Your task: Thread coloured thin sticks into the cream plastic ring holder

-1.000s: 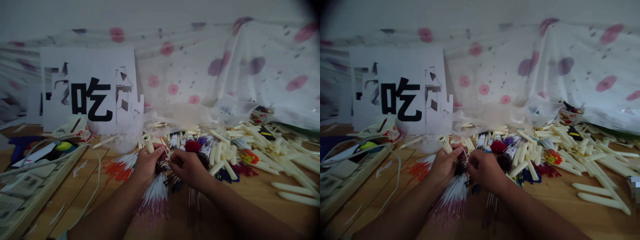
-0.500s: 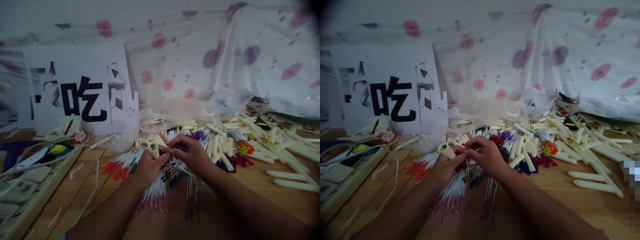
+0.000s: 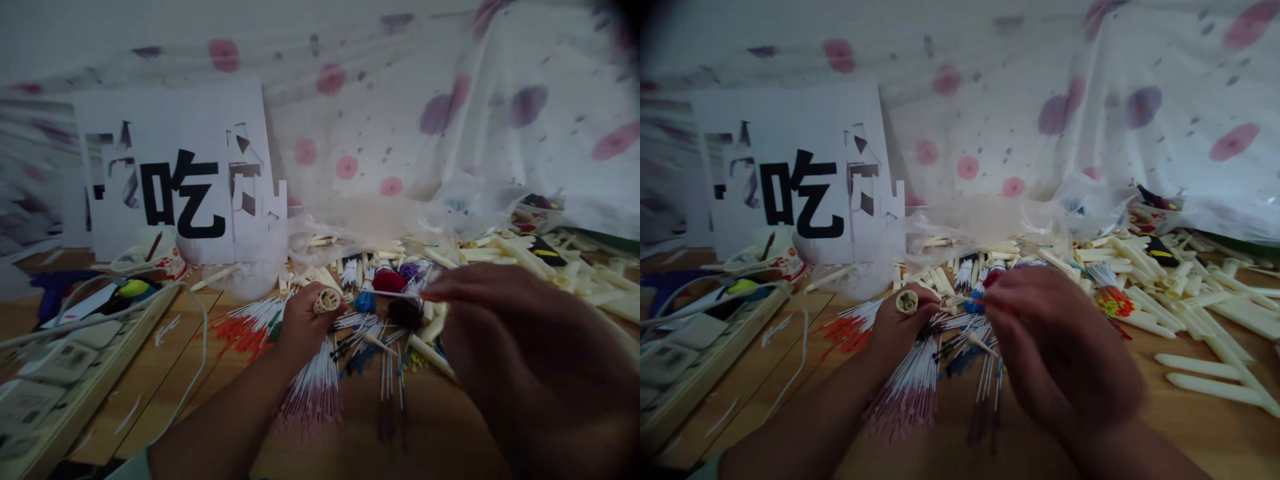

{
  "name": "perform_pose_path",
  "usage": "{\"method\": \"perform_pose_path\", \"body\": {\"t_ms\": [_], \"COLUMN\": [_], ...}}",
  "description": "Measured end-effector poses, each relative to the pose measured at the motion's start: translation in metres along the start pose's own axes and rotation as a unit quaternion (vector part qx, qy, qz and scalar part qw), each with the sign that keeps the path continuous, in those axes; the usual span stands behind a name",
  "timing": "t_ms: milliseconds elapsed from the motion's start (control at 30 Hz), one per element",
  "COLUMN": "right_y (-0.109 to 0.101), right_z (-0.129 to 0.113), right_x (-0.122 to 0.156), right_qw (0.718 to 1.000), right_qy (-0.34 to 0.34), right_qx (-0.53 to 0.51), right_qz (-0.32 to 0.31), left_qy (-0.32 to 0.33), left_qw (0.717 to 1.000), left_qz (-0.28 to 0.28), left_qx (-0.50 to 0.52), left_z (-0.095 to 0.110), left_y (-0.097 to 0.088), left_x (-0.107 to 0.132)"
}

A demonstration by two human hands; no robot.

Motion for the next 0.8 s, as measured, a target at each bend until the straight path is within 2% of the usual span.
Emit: {"method": "perform_pose_path", "body": {"t_ms": [67,133,267,333,567,700,800], "right_y": [-0.01,-0.011,0.006,0.015,0.035,0.045,0.05], "right_z": [-0.015,-0.023,-0.028,-0.029,-0.024,-0.014,-0.006], "right_x": [0.005,0.01,0.014,0.013,0.006,0.006,0.008], "right_qw": [0.999,0.996,0.979,0.973,0.987,0.987,0.988], "right_qy": [-0.011,-0.019,-0.066,-0.089,-0.082,-0.088,-0.089], "right_qx": [0.008,0.0,-0.001,0.006,-0.016,-0.035,-0.021], "right_qz": [-0.04,-0.085,-0.192,-0.214,-0.14,-0.128,-0.122], "left_qy": [0.062,0.102,0.115,0.119,0.133,0.119,0.133], "left_qw": [0.998,0.994,0.992,0.991,0.989,0.989,0.986], "left_qz": [-0.005,-0.007,-0.014,-0.018,-0.02,-0.026,-0.012], "left_qx": [-0.014,-0.026,-0.05,-0.052,-0.058,-0.088,-0.103], "left_z": [0.007,0.011,0.009,0.009,0.018,0.015,0.013], "left_y": [0.0,0.002,0.007,0.008,0.008,0.007,0.001], "left_x": [0.0,0.001,0.001,0.002,0.004,0.006,0.006]}}
Point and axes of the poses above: each hand's wrist, its own x-axis away from the middle knuckle, its own y-axis out of the palm, z = x × y, the point moved 6 cm from there along -x, towards the middle knuckle, and after that the axes turned 15 degrees about -x, right-handed, at the moved point
